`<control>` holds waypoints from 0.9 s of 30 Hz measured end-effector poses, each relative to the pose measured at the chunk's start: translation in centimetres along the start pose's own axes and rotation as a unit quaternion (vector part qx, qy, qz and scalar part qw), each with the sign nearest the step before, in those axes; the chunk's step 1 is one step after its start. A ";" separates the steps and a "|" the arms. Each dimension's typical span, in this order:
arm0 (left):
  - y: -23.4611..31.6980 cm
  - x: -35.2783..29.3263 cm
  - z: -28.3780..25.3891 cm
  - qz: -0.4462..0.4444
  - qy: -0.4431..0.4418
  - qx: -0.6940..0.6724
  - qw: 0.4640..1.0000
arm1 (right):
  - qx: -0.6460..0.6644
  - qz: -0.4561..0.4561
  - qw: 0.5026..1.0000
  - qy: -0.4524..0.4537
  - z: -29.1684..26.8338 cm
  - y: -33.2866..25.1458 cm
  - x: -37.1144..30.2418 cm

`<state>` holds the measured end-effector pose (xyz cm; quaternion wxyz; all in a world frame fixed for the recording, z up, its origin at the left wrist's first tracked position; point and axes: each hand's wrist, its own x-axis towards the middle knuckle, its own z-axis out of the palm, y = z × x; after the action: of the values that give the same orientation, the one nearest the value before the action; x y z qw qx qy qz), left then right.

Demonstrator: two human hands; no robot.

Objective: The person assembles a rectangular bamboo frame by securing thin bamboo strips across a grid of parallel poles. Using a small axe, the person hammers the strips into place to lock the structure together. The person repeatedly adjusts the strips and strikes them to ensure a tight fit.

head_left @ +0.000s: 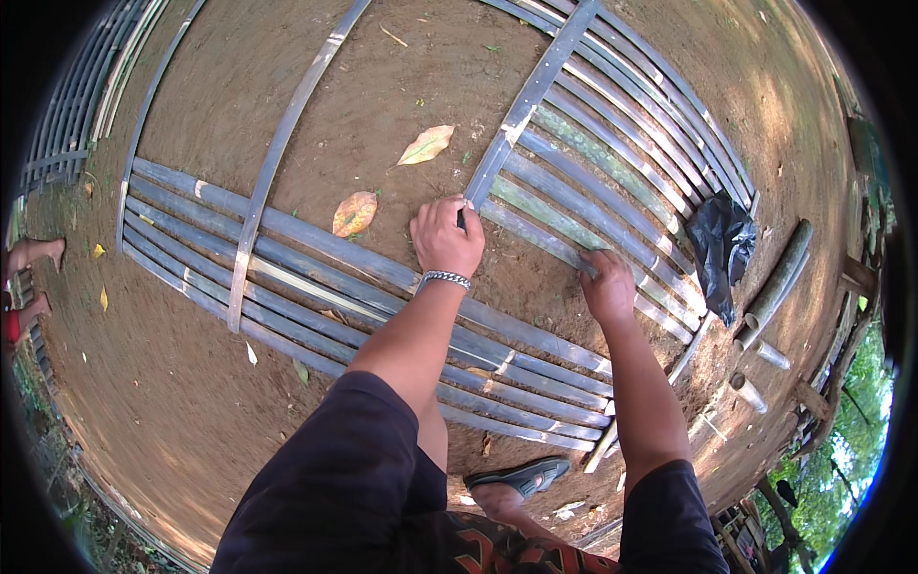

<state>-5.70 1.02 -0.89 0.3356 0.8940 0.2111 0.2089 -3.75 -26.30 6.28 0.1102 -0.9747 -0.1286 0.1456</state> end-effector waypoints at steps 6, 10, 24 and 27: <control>-0.3 -0.1 0.6 0.014 0.003 0.028 0.999 | 0.013 0.001 1.000 0.013 0.5 0.6 -0.4; -0.4 -0.1 0.7 0.027 0.011 0.027 0.999 | 0.016 0.010 1.000 0.012 0.9 1.0 -0.5; -0.1 0.0 0.4 0.043 -0.015 0.051 0.998 | 0.096 0.032 0.990 0.095 0.7 -0.2 -3.1; -0.5 0.1 0.3 0.036 -0.015 0.046 0.998 | 0.144 0.114 0.970 0.157 1.1 -1.0 -8.6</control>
<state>-5.62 1.24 -1.40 0.2895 0.9184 0.1832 0.1978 -12.29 -27.58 7.71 0.2507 -0.9676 0.0247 0.0194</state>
